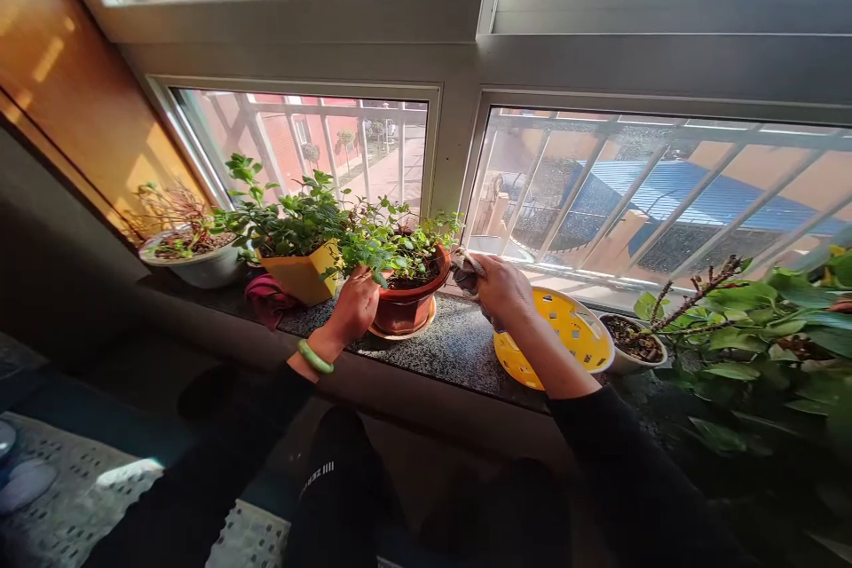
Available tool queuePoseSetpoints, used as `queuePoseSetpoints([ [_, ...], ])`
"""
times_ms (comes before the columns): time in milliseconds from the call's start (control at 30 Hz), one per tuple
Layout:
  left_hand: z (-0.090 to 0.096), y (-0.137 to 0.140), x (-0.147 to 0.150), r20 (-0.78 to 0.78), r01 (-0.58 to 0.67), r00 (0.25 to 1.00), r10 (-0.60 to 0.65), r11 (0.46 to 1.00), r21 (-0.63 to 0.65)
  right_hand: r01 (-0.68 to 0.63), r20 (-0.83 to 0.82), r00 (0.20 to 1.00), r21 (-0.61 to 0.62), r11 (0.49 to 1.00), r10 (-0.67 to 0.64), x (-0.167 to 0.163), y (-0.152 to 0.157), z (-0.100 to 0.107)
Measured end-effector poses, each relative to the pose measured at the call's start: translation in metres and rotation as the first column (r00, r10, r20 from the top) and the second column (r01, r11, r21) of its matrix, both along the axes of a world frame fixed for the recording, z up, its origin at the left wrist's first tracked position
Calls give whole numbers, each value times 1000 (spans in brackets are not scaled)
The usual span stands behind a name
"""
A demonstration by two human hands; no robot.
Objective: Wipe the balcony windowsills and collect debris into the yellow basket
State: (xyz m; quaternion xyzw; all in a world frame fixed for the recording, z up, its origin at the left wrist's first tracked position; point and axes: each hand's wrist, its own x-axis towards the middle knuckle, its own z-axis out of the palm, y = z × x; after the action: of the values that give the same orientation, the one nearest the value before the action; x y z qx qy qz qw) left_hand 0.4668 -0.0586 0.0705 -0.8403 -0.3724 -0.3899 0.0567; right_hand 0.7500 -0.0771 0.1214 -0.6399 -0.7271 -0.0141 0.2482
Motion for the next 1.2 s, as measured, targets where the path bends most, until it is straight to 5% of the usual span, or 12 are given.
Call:
queuePoseSetpoints([
  [167, 2, 2, -1, -22, 4, 1000, -4, 1000, -20, -72, 70, 995, 113, 991, 64, -28, -1, -13],
  [367, -1, -13, -3, 13, 60, 998, -62, 994, 96, -2, 141, 989, -233, 972, 36, -18, -38, -13],
  [533, -29, -47, -17, 100, 144, 982, -163, 974, 173, -162, 43, 986, 27, 986, 161, -26, -77, 3],
  [633, -34, -53, -29, 142, 58, 987, -81, 986, 156, -277, 91, 960, 165, 947, 265, -50, -82, 0],
  [733, -15, -40, -40, 129, 15, 991, -27, 995, 98, -303, 161, 948, 209, 930, 273, -76, -74, -14],
  [867, 35, -6, -49, 44, 120, 992, -115, 984, -132, -246, 263, 944, 170, 954, 197, -101, -64, -19],
  [1033, 86, 26, -43, 146, 265, 964, -224, 877, -400, -184, 405, 900, 22, 983, 160, -125, -62, 13],
  [1200, 104, 36, -33, 313, 332, 934, -175, 752, -570, -276, 410, 869, -61, 959, 276, -160, -50, 39],
])
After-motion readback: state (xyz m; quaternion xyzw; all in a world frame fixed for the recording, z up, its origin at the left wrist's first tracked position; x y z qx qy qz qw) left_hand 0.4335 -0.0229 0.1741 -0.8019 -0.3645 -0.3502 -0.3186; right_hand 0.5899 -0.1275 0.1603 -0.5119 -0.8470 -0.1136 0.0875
